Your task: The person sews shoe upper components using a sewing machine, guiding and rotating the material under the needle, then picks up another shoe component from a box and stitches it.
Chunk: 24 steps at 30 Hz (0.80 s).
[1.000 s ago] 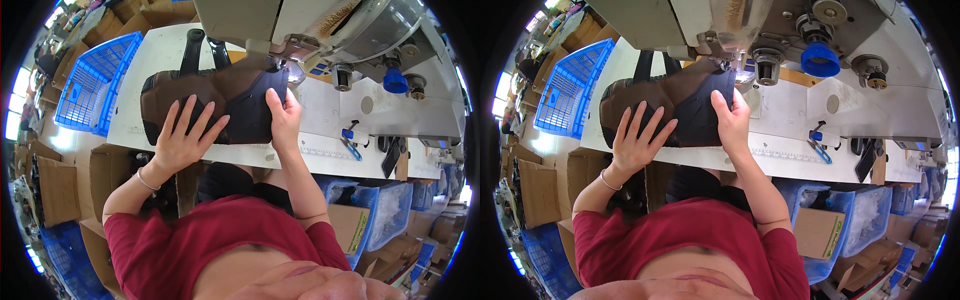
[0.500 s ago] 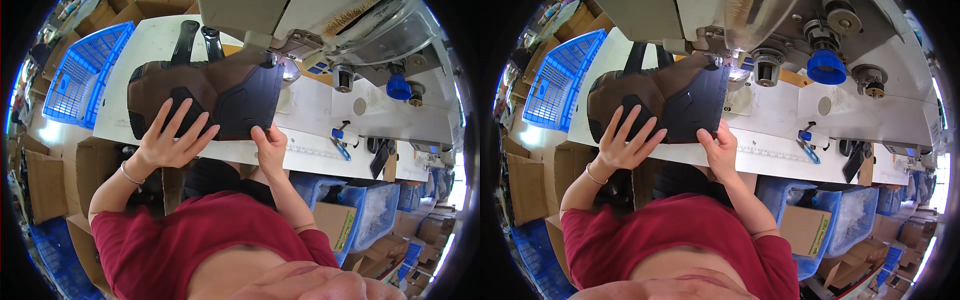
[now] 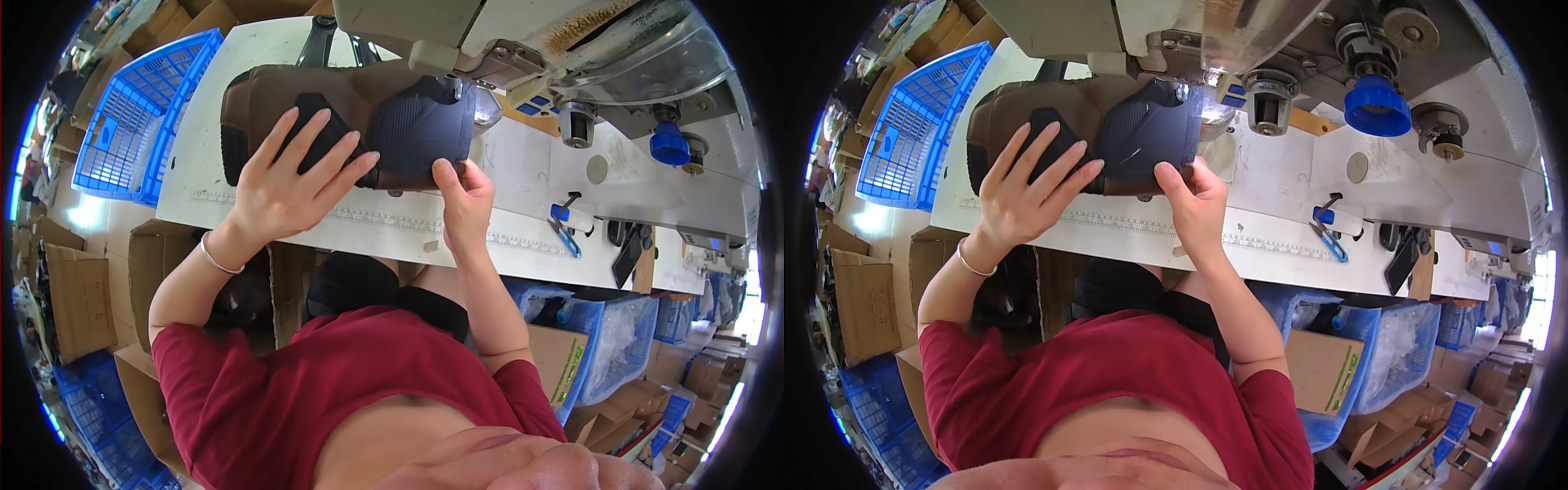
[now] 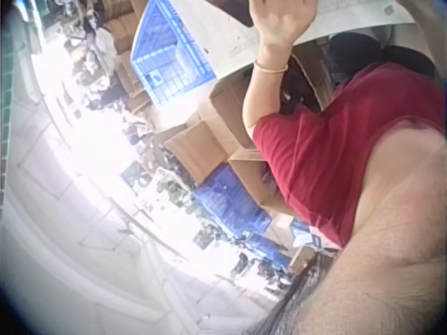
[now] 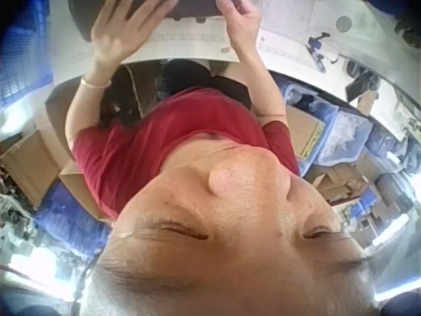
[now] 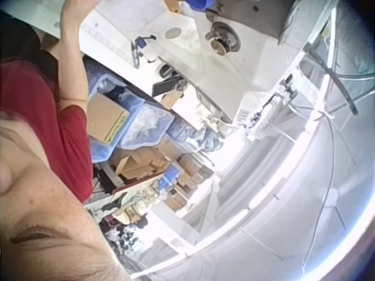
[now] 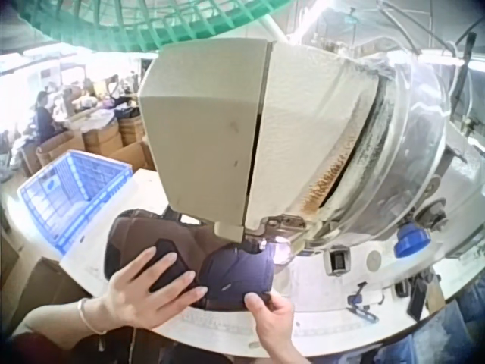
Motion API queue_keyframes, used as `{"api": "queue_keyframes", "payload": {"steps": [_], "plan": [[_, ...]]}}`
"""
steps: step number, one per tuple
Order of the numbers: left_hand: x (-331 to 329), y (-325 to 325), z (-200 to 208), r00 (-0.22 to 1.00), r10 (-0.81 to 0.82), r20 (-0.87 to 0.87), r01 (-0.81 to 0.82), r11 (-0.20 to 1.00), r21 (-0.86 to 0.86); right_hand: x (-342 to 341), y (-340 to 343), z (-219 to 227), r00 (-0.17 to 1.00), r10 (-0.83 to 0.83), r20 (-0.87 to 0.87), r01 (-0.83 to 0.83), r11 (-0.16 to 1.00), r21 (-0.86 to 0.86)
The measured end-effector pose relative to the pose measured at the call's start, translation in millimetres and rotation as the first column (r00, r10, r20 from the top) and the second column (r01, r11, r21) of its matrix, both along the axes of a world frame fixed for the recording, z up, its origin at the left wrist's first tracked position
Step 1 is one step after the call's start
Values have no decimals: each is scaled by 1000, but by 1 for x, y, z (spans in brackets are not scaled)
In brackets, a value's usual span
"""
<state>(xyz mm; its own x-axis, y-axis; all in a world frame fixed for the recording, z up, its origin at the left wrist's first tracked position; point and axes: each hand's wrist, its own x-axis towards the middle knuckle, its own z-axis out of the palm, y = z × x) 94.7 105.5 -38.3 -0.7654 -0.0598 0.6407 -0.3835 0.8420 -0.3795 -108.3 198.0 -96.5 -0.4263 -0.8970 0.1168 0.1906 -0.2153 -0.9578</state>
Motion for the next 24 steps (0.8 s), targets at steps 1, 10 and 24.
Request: {"api": "queue_keyframes", "payload": {"steps": [1,10,24], "plan": [[-2,-4,2,1000,-8,-13,8,1000,3,-1,-2,-1,1000,-1,1,1,1000,0],[-13,-24,23,1000,-11,0,11,998,65,-8,-9,-5,981,-123,-151,115,991,-63],[-32,-56,55,997,-56,61,40,971,237,-11,33,20,887,-261,-381,205,962,-183]]}}
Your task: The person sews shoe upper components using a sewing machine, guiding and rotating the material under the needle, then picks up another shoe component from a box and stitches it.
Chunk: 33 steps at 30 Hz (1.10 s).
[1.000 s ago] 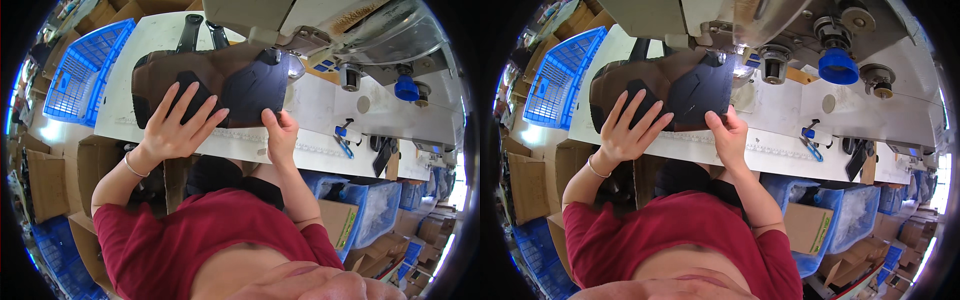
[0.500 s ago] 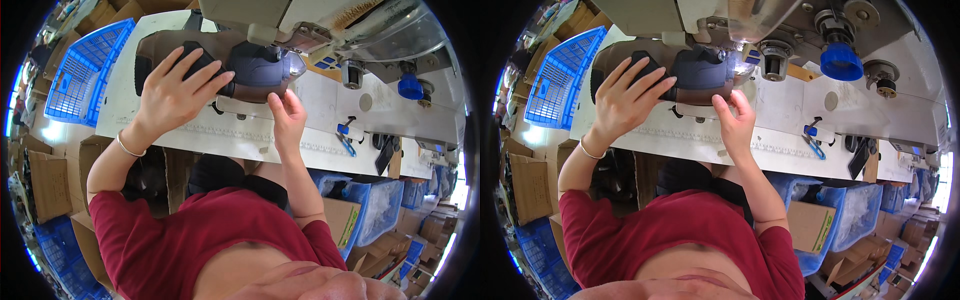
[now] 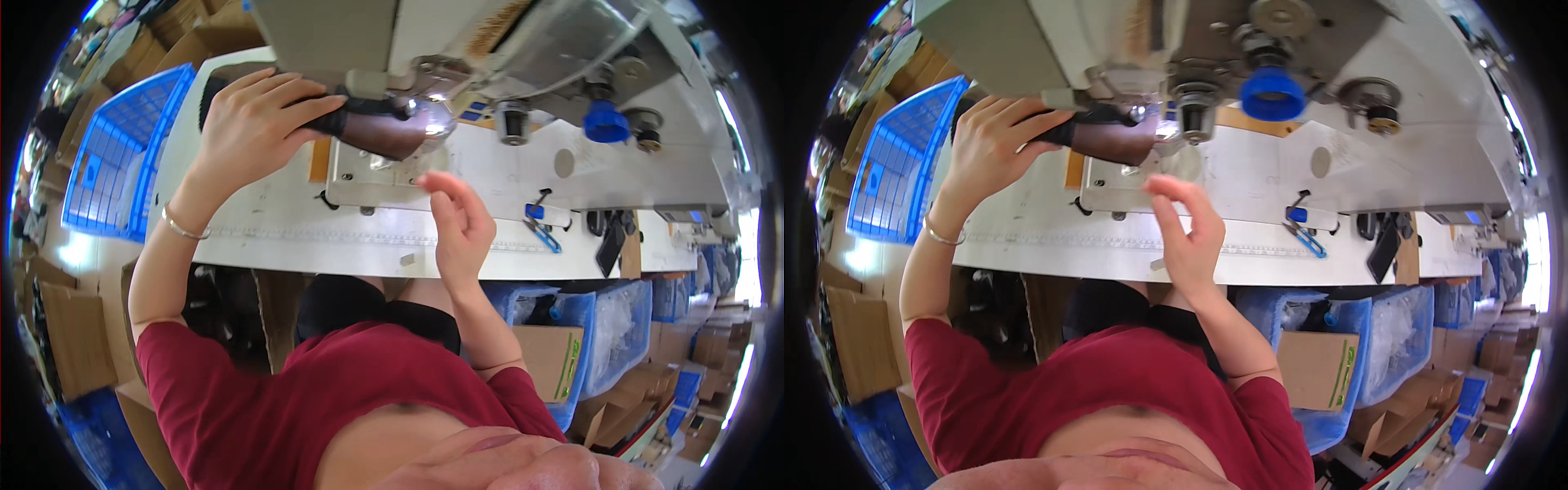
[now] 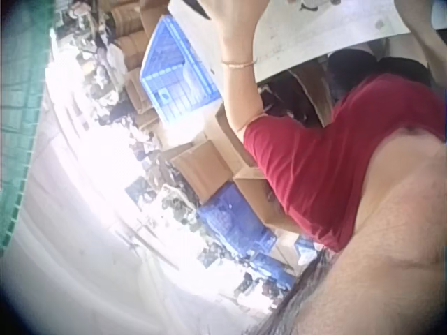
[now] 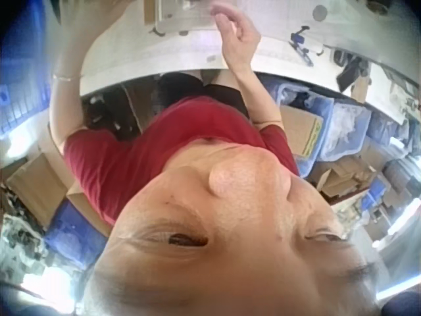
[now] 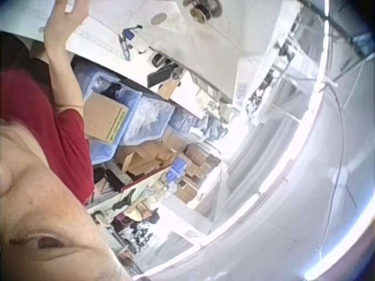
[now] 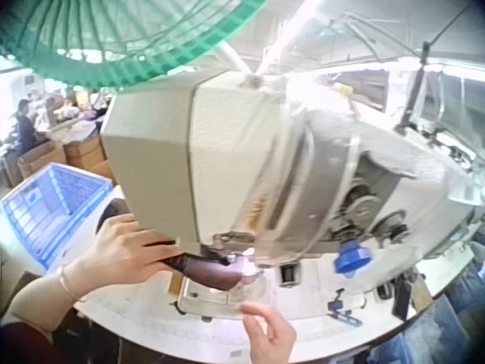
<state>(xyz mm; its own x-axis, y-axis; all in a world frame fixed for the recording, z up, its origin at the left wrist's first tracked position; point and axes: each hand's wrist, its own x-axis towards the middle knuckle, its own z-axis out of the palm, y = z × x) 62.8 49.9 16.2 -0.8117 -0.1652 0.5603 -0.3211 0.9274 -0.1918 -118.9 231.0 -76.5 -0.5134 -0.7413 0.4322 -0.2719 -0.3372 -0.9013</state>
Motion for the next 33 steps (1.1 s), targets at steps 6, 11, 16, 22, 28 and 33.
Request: {"api": "queue_keyframes", "payload": {"steps": [6,11,16,22,28,33], "plan": [[8,-2,3,982,64,176,-53,996,-69,8,41,62,958,270,-95,-285,868,-406],[7,-11,-13,944,250,216,-134,886,-443,33,60,95,770,636,50,-450,597,-664],[33,-14,-20,952,258,165,-113,797,-594,41,75,93,314,914,257,-827,397,-399],[172,13,-15,651,758,32,-600,540,-591,55,73,90,103,943,317,-898,226,-379],[411,154,-19,-379,925,-33,-813,-350,-466,71,60,72,-57,905,422,-927,109,-359],[540,270,-73,-849,509,141,-521,-760,-389,86,44,66,-126,890,439,-925,55,-376]]}}
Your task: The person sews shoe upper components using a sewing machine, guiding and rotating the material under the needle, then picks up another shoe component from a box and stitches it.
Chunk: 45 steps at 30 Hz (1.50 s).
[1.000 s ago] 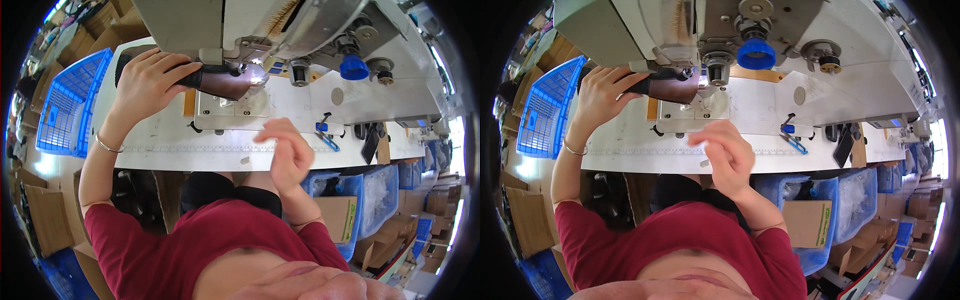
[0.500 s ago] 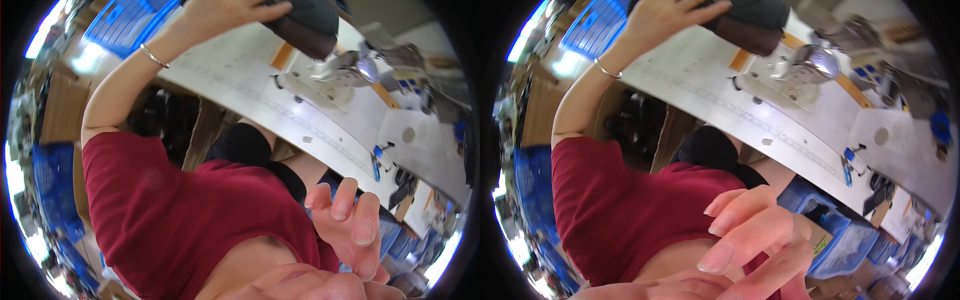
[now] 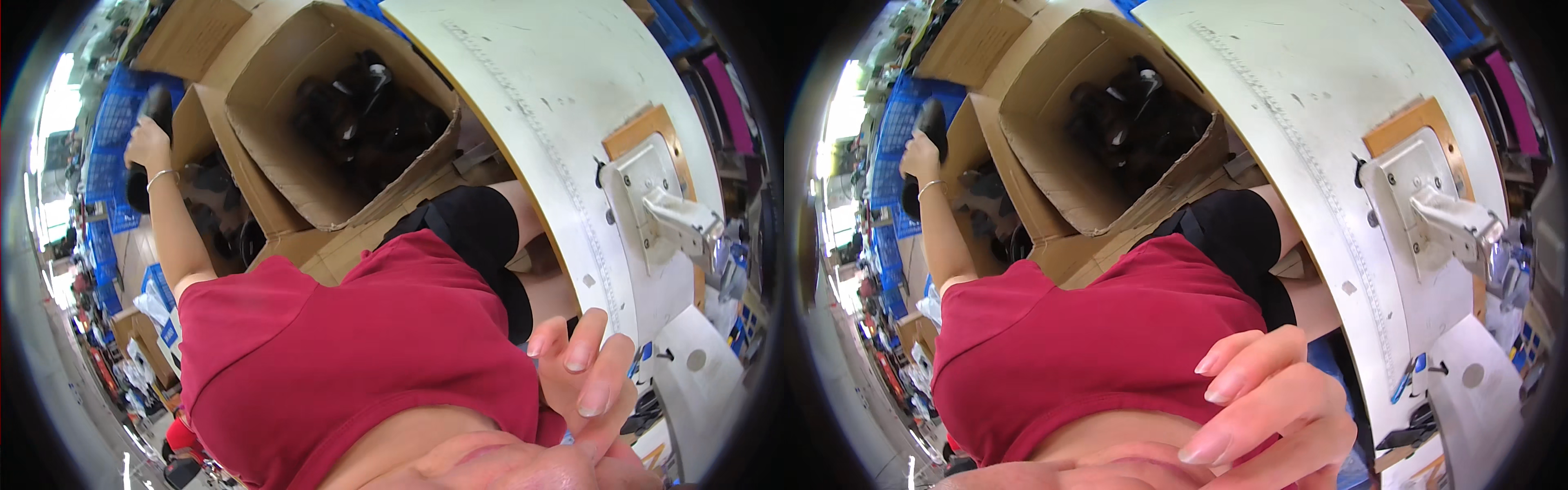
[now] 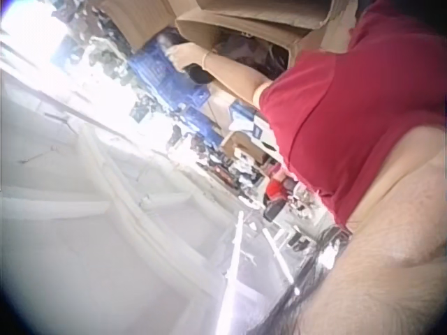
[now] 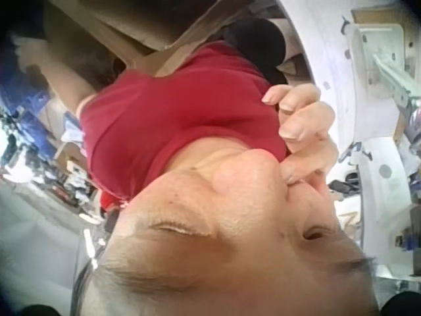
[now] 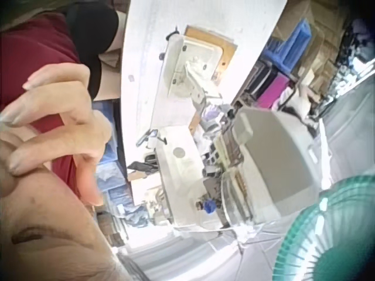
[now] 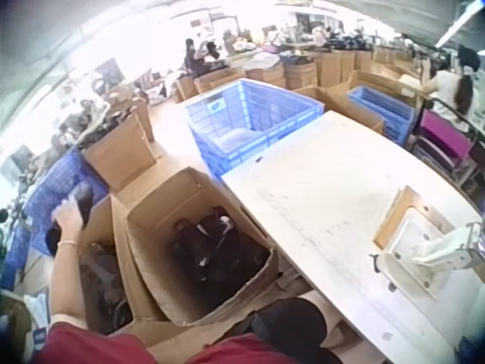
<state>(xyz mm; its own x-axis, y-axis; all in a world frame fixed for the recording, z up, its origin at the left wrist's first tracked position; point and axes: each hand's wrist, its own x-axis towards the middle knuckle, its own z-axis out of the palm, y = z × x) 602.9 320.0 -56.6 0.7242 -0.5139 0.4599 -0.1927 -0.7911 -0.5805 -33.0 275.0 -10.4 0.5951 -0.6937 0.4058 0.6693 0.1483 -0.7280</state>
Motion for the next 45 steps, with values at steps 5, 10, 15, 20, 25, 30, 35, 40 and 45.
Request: {"api": "queue_keyframes", "payload": {"steps": [5,10,15,20,25,30,35,40,45], "plan": [[-6,19,-101,915,-203,-349,176,978,-109,62,-40,-32,964,-261,47,264,962,-65],[-85,-62,-242,496,-484,-721,273,875,-399,88,-129,-108,401,-603,-690,247,796,-552],[-126,-110,-376,283,-101,-954,240,970,-32,112,-165,-150,203,-686,-699,152,727,-669],[-108,-114,-454,479,-24,-877,310,940,144,122,-165,-154,151,-729,-667,113,683,-722],[-83,-128,-486,526,58,-848,299,921,249,125,-170,-151,104,-733,-672,86,679,-729],[-59,-145,-461,573,-384,-724,520,853,-40,124,-173,-152,110,-724,-681,100,690,-717],[13,-143,-304,663,-620,-419,431,774,-463,126,-173,-152,161,-739,-654,111,672,-732],[-38,-124,-125,614,-773,-159,390,472,-791,122,-169,-152,187,-751,-634,156,660,-735],[-176,-77,-28,420,-820,389,734,54,-677,115,-161,-152,276,-795,-540,273,603,-749]]}}
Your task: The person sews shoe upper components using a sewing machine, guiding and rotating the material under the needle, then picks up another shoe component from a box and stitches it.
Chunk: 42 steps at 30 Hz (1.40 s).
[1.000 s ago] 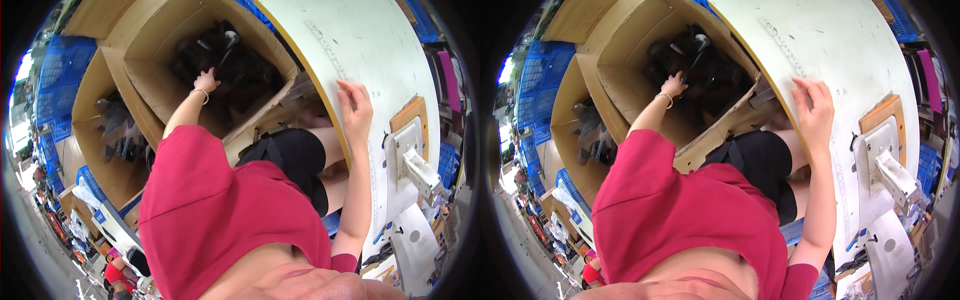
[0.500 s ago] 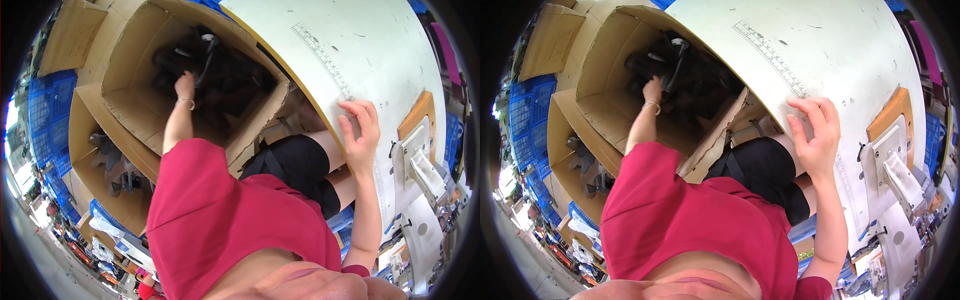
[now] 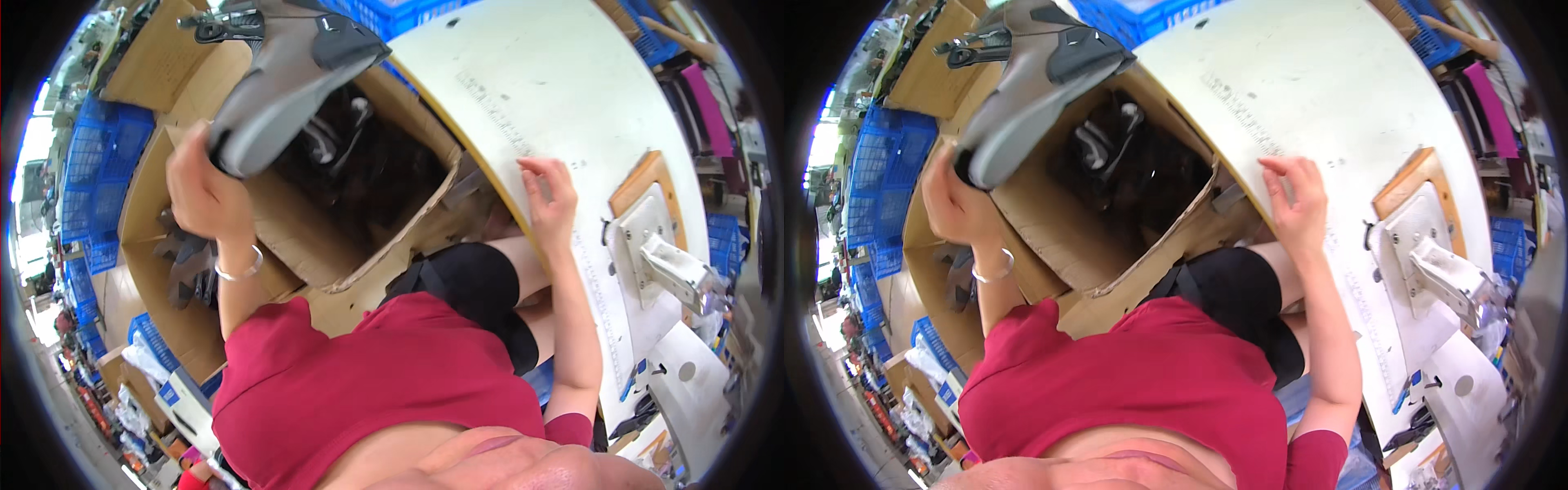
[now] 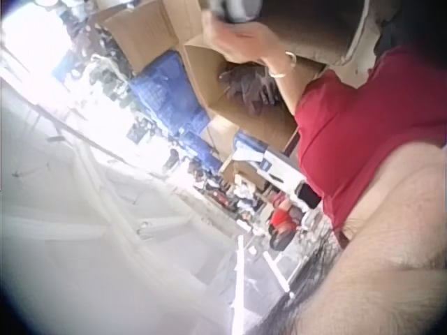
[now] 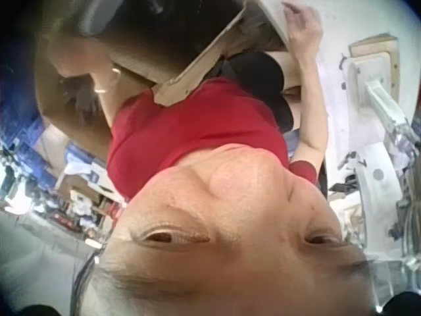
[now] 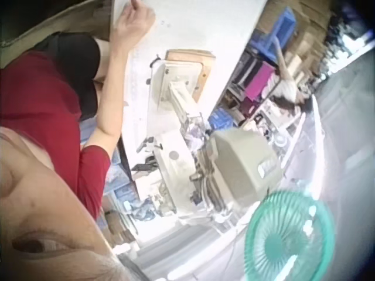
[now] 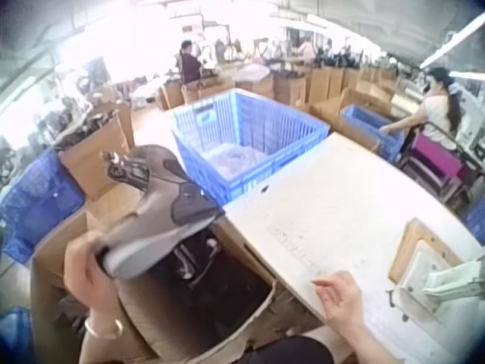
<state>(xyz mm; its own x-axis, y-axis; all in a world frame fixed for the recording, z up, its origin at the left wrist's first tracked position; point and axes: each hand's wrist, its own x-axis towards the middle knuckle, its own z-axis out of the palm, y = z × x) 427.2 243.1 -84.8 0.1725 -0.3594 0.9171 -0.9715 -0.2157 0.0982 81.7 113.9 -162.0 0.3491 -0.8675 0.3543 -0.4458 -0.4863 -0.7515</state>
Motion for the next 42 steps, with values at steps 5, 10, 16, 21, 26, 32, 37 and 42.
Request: {"api": "queue_keyframes", "payload": {"steps": [5,10,16,21,26,32,37,42], "plan": [[-108,30,-7,897,-443,7,440,892,108,11,47,36,758,-28,651,-336,839,428],[-195,10,-60,648,-753,-112,760,649,37,-30,59,42,629,-342,699,-285,734,616],[-225,-5,-40,541,-804,-246,834,551,32,-103,67,15,764,-253,594,-172,807,565],[-181,-34,85,695,-580,-426,672,734,97,-108,74,63,930,-212,-301,48,880,-473],[-147,-66,169,227,-517,-825,885,463,-46,-119,78,114,937,-337,-94,193,722,-665],[-167,-114,122,231,-684,-692,973,153,173,-152,116,185,920,-353,-171,172,755,-633],[-282,-95,83,-72,-412,-909,844,-510,164,-185,109,154,875,-229,-427,99,947,-305],[-363,-138,29,421,-1,-907,341,-927,159,-216,100,143,891,-185,-415,93,968,-232]]}}
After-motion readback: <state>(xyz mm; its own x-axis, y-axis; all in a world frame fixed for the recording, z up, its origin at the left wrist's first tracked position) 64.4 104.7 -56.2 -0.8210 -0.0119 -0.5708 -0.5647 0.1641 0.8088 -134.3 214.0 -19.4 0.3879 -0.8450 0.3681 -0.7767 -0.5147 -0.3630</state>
